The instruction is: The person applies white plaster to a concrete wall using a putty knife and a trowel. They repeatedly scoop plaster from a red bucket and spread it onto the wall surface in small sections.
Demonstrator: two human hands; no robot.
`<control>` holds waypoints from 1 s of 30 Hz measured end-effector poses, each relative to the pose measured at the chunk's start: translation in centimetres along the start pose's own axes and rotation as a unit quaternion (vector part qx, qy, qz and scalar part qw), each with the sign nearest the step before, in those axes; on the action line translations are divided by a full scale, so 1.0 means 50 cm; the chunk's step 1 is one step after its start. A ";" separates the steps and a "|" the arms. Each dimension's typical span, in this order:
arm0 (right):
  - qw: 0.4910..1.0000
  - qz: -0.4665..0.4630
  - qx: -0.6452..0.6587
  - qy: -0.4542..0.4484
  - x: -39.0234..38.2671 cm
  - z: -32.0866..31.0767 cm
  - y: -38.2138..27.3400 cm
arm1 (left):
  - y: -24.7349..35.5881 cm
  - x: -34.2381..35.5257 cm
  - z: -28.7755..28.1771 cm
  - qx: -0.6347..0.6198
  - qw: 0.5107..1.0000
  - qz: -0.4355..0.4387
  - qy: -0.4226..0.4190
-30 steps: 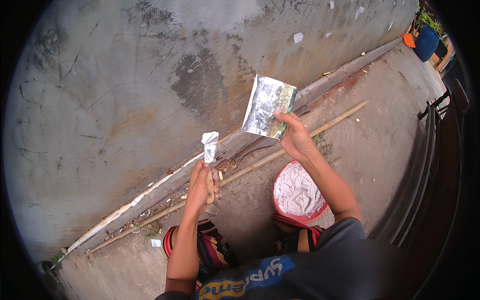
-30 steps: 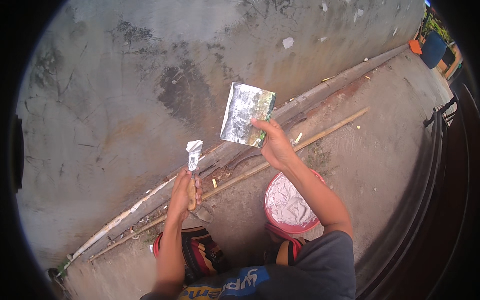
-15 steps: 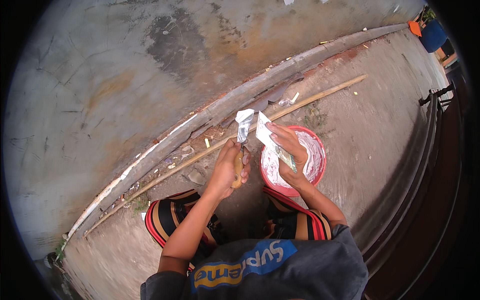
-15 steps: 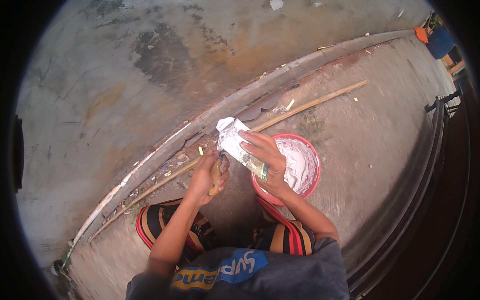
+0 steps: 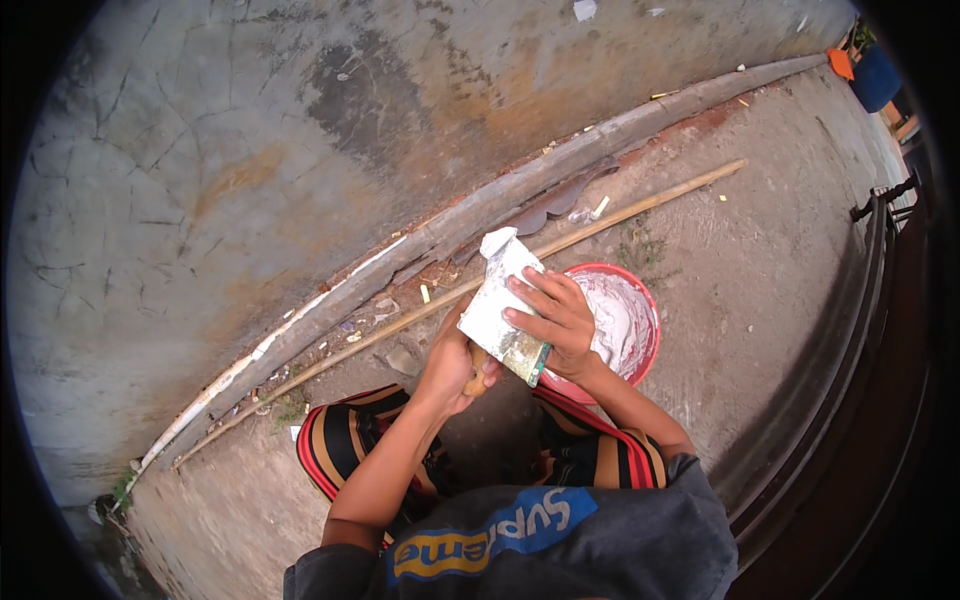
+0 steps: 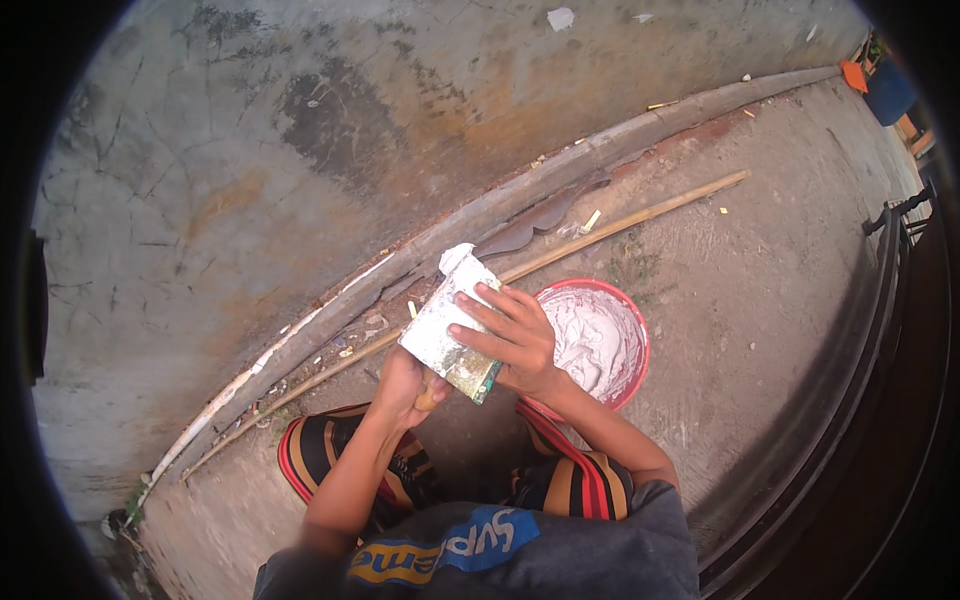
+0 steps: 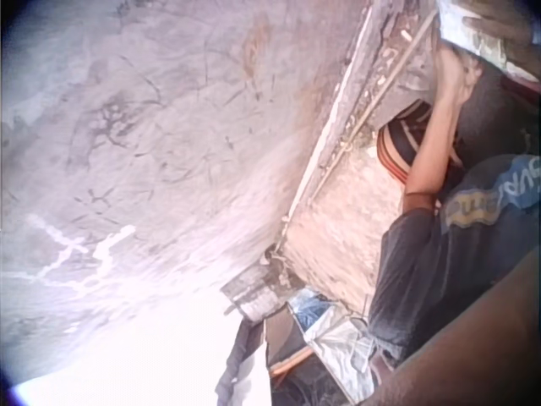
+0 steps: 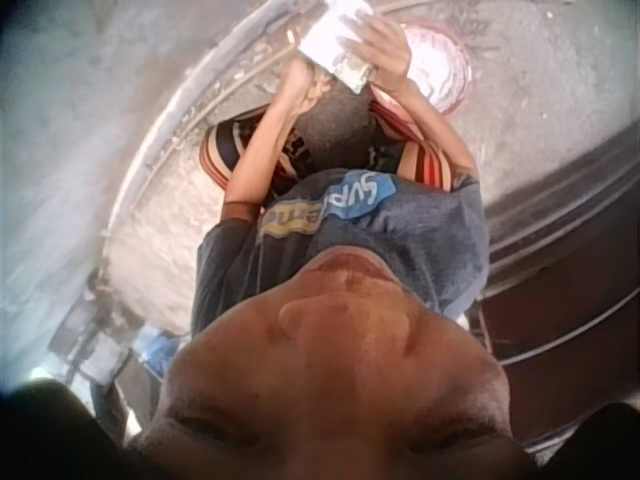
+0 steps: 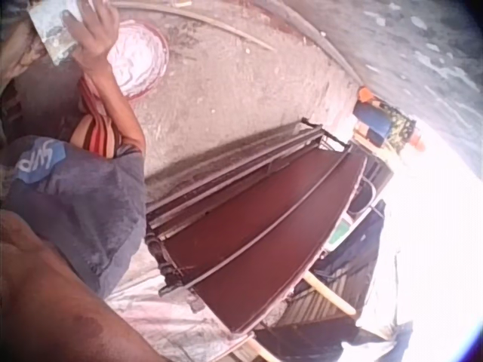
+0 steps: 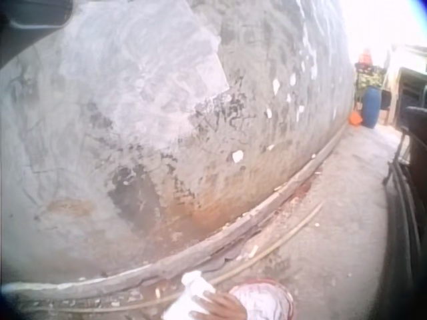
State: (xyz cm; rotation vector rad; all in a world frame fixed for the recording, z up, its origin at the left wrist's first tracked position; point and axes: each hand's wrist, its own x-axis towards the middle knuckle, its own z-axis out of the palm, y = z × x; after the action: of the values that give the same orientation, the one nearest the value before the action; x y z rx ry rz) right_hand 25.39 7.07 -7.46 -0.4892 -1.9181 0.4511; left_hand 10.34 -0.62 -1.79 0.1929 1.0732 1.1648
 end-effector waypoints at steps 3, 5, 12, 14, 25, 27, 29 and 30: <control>1.000 0.003 0.002 -0.008 0.003 -0.002 -0.004 | 0.001 -0.002 0.003 0.010 1.000 0.005 0.005; 1.000 0.000 -0.004 -0.012 0.003 0.001 -0.005 | 0.002 -0.004 0.005 0.021 1.000 0.008 0.015; 0.998 -0.019 -0.058 -0.030 -0.007 0.011 -0.006 | -0.003 -0.011 0.010 0.044 0.999 0.028 0.014; 0.997 -0.025 -0.068 -0.030 -0.008 0.011 -0.005 | -0.003 -0.010 0.007 0.044 0.999 0.030 0.010; 0.995 -0.009 -0.095 -0.015 -0.011 0.009 0.019 | 0.030 -0.020 0.022 0.049 0.998 0.028 -0.014; 0.997 0.009 -0.082 0.000 -0.008 0.008 0.019 | 0.033 -0.019 0.019 0.048 0.998 0.031 -0.027; 0.996 0.013 -0.087 0.003 -0.009 0.007 0.028 | 0.035 -0.021 0.019 0.040 0.998 0.031 -0.037; 0.995 0.004 -0.102 -0.011 -0.017 0.005 0.038 | 0.035 -0.022 0.019 0.032 0.998 0.029 -0.040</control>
State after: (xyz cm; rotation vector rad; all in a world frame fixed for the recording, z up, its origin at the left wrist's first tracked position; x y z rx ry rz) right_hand 25.72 8.20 -9.20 -0.6275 -1.9951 0.2674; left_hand 9.95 -0.39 0.46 0.3197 1.0407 1.1664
